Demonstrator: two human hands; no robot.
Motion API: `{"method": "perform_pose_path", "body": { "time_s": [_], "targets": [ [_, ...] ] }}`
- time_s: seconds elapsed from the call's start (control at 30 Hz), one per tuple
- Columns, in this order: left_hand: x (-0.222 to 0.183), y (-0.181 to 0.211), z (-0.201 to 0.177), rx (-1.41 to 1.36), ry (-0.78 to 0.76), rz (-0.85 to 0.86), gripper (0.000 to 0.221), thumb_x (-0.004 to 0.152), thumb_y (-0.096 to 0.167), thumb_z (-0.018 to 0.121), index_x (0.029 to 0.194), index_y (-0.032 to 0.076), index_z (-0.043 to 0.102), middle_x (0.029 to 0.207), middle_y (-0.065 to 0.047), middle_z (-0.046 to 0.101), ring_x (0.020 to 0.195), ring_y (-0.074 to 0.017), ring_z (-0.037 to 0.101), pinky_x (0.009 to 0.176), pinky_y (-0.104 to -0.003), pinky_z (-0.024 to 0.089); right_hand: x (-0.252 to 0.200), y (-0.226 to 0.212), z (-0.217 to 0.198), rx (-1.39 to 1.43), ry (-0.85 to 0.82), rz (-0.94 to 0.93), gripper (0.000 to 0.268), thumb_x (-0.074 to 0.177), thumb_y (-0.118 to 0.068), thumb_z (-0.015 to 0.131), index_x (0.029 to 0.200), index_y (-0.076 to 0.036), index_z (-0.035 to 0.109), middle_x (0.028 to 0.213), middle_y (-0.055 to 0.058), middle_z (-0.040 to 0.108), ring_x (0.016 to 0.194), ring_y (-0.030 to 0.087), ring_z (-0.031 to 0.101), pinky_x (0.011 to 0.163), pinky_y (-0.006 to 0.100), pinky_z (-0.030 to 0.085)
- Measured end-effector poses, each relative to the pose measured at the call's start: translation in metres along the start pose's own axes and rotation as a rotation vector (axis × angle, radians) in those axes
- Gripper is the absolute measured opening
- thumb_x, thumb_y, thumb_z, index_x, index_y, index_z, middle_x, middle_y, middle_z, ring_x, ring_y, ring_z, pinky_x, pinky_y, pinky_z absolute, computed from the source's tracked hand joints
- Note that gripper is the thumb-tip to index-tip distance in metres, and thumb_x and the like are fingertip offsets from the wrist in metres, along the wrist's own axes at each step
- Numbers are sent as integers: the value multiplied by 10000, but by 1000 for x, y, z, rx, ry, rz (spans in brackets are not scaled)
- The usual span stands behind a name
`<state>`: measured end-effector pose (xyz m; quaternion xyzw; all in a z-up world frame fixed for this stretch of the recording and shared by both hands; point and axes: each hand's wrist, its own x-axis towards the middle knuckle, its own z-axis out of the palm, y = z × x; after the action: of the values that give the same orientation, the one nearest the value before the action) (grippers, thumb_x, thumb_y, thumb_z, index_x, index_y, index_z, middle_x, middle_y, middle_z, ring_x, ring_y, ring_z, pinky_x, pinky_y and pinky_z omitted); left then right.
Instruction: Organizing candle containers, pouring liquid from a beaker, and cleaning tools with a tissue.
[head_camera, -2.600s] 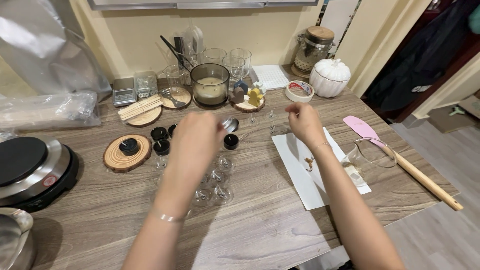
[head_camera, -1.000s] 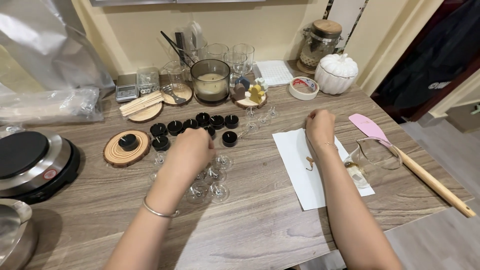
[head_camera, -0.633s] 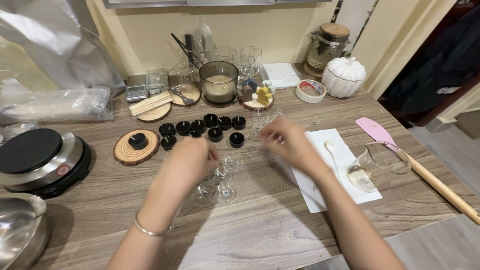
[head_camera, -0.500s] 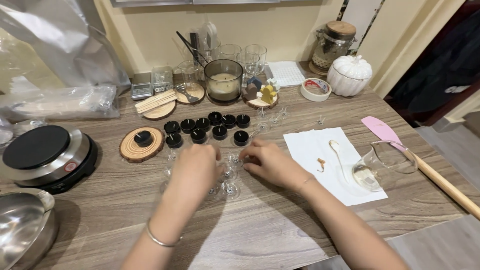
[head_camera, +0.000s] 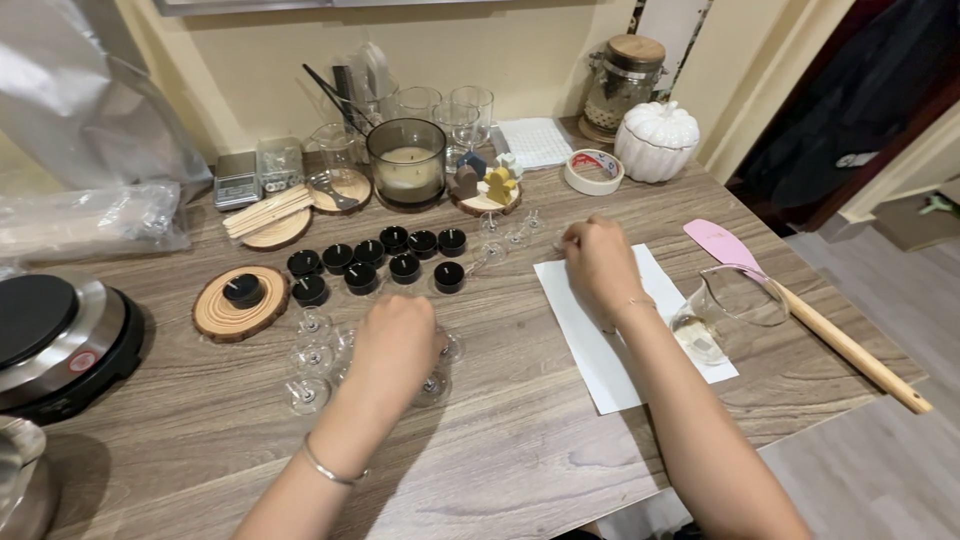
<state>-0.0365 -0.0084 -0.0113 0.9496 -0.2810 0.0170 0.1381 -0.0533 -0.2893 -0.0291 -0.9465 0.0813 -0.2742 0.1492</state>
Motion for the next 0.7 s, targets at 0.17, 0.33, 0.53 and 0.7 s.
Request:
{"method": "perform_pose_path", "body": {
  "time_s": [0.17, 0.33, 0.53, 0.7],
  "targets": [
    [23, 24, 33, 10, 47, 107, 95, 785, 61, 736, 777, -32, 727, 807, -233, 712, 837, -362, 729, 727, -444, 611, 9, 8, 20, 90, -18, 30, 125, 842, -48, 675, 905, 2, 771, 995, 204, 691, 977, 387, 648, 925, 459, 515],
    [49, 60, 51, 85, 217, 209, 97, 730, -57, 677, 792, -5, 731, 776, -210, 726, 822, -323, 729, 662, -404, 622, 7, 1, 10, 197, -75, 26, 236, 844, -53, 667, 1064, 7, 729, 1007, 201, 712, 967, 364, 667, 913, 444, 520],
    [94, 79, 56, 69, 212, 195, 116, 798, -34, 661, 821, 42, 747, 845, -182, 745, 844, -324, 750, 685, -405, 622, -1, -17, -28, 252, -357, 28, 244, 850, -116, 648, 1064, -37, 736, 1038, 148, 741, 914, 296, 726, 875, 395, 561],
    [107, 80, 60, 10, 318, 153, 66, 807, -2, 686, 835, 19, 741, 828, -203, 747, 811, -319, 761, 663, -381, 624, -6, -21, -17, 207, -423, -92, 342, 740, -96, 739, 1072, -18, 717, 985, 174, 706, 890, 322, 690, 849, 408, 549]
  ]
}}
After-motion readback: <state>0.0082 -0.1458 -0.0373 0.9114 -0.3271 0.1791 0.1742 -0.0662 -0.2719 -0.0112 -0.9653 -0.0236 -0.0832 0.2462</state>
